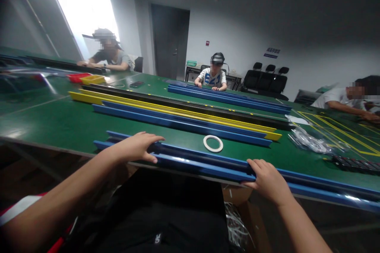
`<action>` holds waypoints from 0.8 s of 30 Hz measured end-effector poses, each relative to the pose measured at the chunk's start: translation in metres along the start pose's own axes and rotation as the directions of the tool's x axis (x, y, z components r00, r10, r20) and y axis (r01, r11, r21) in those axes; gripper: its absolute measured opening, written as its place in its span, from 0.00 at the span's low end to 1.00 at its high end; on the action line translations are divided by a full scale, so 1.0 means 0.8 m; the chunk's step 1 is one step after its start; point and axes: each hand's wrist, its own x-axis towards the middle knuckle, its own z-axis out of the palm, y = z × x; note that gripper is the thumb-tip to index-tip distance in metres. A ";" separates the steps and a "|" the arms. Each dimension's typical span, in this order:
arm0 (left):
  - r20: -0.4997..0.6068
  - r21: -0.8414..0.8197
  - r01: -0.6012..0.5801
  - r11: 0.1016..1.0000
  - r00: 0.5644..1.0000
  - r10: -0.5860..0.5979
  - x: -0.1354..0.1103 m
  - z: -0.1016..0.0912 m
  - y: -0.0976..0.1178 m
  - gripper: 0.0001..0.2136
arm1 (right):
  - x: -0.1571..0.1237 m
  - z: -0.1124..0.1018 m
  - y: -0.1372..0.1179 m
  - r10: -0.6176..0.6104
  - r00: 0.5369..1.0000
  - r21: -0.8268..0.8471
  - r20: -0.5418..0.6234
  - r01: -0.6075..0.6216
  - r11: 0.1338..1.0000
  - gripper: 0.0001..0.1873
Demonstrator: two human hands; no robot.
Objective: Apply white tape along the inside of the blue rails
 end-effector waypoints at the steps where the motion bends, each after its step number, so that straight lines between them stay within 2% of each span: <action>1: 0.002 -0.004 0.022 1.000 1.000 -0.022 -0.005 0.002 -0.007 0.39 | -0.009 0.004 0.010 0.006 1.000 0.005 0.005 -0.006 1.000 0.40; 4: -0.031 0.007 0.014 1.000 0.999 -0.013 -0.011 0.011 -0.012 0.36 | -0.032 0.012 0.040 0.036 0.999 0.014 0.027 -0.036 0.999 0.39; 7: -0.091 0.082 0.001 0.997 0.996 0.007 -0.005 0.023 0.000 0.34 | -0.046 0.013 0.063 0.067 0.996 0.011 0.066 -0.068 0.998 0.36; 11: -0.125 0.149 0.001 0.989 0.992 0.018 0.005 0.037 0.021 0.34 | -0.039 0.003 0.063 0.114 0.988 0.049 0.108 -0.120 0.992 0.28; 14: -0.129 0.168 -0.024 0.986 0.991 0.046 0.017 0.046 0.048 0.34 | -0.004 -0.012 0.023 0.149 0.987 0.107 0.063 -0.155 0.982 0.24; 20: -0.136 0.134 -0.045 0.990 0.989 0.064 0.069 0.079 0.141 0.34 | 0.104 -0.037 -0.122 0.154 0.981 0.239 0.114 -0.177 0.955 0.21; 22: -0.154 0.114 -0.059 0.992 0.985 0.077 0.084 0.089 0.165 0.34 | 0.126 -0.037 -0.156 0.192 0.973 0.205 0.128 -0.216 0.955 0.22; 24: -0.175 0.107 -0.061 0.992 0.981 0.079 0.093 0.095 0.178 0.33 | 0.136 -0.035 -0.173 0.253 0.958 0.133 0.136 -0.271 0.953 0.21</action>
